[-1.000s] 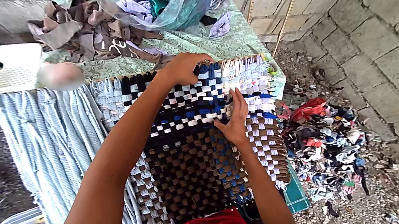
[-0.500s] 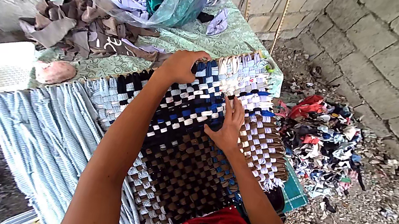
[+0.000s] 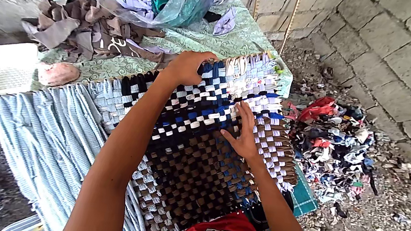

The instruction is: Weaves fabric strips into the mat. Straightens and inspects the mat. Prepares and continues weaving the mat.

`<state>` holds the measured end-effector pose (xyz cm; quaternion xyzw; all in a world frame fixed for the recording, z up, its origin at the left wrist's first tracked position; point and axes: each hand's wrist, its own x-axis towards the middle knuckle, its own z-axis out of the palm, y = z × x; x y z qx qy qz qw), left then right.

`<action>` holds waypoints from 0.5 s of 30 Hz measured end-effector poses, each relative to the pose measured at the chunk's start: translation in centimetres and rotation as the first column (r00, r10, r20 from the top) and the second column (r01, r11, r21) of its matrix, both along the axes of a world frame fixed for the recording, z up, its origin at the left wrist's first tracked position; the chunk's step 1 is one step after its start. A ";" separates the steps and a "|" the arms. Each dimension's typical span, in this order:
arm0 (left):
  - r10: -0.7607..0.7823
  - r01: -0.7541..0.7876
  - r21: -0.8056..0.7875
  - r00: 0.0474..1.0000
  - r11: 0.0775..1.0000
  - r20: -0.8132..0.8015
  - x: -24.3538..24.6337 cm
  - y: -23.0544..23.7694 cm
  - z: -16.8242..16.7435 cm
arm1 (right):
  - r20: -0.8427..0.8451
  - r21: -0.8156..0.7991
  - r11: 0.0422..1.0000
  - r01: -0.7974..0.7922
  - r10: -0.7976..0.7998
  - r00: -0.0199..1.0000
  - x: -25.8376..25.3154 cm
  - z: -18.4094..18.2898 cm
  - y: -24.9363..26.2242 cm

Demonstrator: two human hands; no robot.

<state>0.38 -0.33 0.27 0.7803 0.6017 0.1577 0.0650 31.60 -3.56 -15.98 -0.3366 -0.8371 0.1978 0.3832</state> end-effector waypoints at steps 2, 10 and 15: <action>-0.001 0.001 0.004 1.000 1.000 -0.009 0.1 0.1 0.0 | 0.010 0.013 1.000 0.013 -0.013 1.000 0.1 0.5 -0.9; -0.017 0.017 0.018 1.000 1.000 0.008 -0.1 -0.1 0.0 | 0.237 0.152 0.961 0.232 -0.263 0.935 -3.5 -0.3 -3.4; -0.022 0.022 0.012 1.000 1.000 0.017 -0.2 0.0 0.0 | 0.247 0.157 0.970 0.185 -0.220 0.944 -2.0 -0.1 -2.4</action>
